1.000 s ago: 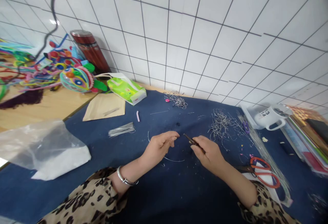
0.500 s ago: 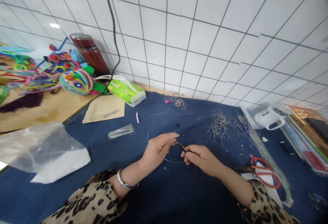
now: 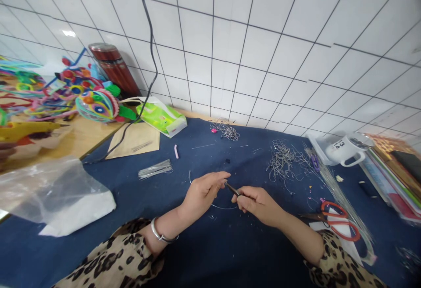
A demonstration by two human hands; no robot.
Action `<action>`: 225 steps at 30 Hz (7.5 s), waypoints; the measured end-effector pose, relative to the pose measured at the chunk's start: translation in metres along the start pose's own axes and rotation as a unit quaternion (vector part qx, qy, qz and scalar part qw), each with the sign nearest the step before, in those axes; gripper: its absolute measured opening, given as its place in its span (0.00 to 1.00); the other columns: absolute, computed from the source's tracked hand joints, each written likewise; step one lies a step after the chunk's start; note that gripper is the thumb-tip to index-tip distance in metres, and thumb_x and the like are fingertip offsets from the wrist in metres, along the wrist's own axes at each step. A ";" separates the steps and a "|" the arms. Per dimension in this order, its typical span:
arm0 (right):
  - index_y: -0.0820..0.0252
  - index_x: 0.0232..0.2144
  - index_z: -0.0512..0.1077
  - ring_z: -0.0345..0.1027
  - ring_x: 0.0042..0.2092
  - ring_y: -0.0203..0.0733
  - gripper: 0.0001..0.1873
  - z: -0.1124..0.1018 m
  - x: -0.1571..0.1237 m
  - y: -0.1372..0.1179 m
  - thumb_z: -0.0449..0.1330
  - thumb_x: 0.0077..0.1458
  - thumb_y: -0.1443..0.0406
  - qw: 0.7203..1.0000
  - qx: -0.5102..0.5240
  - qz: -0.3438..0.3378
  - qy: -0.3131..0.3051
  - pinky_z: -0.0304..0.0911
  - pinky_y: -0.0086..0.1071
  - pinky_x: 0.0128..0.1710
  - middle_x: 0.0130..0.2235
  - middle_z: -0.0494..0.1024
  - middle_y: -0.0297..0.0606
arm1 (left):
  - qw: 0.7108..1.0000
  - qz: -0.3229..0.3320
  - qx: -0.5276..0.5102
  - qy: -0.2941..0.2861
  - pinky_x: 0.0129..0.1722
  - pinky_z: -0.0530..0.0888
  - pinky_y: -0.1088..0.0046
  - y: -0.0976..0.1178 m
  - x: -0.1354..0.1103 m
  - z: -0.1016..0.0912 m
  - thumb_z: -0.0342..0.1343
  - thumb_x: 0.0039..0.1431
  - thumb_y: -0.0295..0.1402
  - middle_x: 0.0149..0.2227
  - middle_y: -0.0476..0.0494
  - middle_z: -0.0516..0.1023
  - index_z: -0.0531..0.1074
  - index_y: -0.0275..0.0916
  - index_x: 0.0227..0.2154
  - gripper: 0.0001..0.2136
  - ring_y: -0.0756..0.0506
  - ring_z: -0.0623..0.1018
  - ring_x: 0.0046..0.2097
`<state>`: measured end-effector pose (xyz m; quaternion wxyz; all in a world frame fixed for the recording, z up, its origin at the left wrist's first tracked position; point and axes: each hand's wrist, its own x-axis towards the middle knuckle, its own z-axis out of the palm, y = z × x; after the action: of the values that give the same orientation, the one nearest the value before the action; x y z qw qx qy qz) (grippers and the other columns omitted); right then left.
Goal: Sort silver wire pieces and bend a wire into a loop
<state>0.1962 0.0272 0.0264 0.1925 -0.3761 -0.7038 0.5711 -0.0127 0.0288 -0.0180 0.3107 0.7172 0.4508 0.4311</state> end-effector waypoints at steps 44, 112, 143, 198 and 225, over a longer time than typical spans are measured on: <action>0.60 0.32 0.68 0.63 0.31 0.36 0.11 -0.006 0.006 0.018 0.48 0.60 0.62 0.928 -0.317 -0.079 0.181 0.59 0.29 0.32 0.29 0.69 0.35 | 0.957 -0.140 -0.251 -0.022 0.32 0.71 0.73 0.030 0.006 -0.004 0.46 0.61 0.37 0.31 0.47 0.73 0.64 0.37 0.48 0.15 0.52 0.72 0.27; 0.61 0.34 0.76 0.67 0.35 0.36 0.09 -0.004 0.029 0.018 0.61 0.51 0.63 0.926 0.301 -0.023 0.226 0.61 0.30 0.32 0.36 0.76 0.42 | 0.888 -0.116 -0.445 -0.011 0.36 0.62 0.70 0.010 0.013 -0.010 0.47 0.61 0.34 0.25 0.45 0.68 0.70 0.34 0.27 0.12 0.48 0.68 0.32; 0.60 0.29 0.70 0.64 0.26 0.32 0.07 -0.005 0.021 0.007 0.57 0.54 0.62 0.994 0.051 -0.034 0.092 0.61 0.27 0.27 0.25 0.73 0.32 | 0.954 -0.105 -0.214 -0.184 0.30 0.66 0.76 0.012 0.017 -0.017 0.52 0.58 0.34 0.26 0.47 0.70 0.70 0.34 0.29 0.08 0.51 0.69 0.29; 0.60 0.33 0.72 0.68 0.44 0.40 0.05 -0.018 0.032 0.029 0.56 0.55 0.67 0.877 -0.331 -0.337 0.089 0.64 0.38 0.49 0.35 0.76 0.39 | 0.963 0.107 0.053 -0.244 0.43 0.63 0.69 0.016 0.028 -0.031 0.49 0.59 0.29 0.30 0.46 0.75 0.74 0.40 0.37 0.08 0.49 0.71 0.35; 0.58 0.55 0.60 0.55 0.54 0.56 0.35 -0.064 -0.008 0.035 0.61 0.47 0.52 0.817 -0.575 -0.021 0.032 0.56 0.48 0.49 0.54 0.62 0.49 | 0.955 0.145 0.167 -0.197 0.44 0.62 0.67 0.012 0.028 -0.034 0.47 0.61 0.31 0.33 0.47 0.75 0.72 0.40 0.38 0.08 0.49 0.72 0.37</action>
<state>0.2571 0.0659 0.0119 -0.0243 -0.4213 -0.9054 0.0455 -0.0323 0.0511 0.0164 0.2031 0.8871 0.3372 0.2408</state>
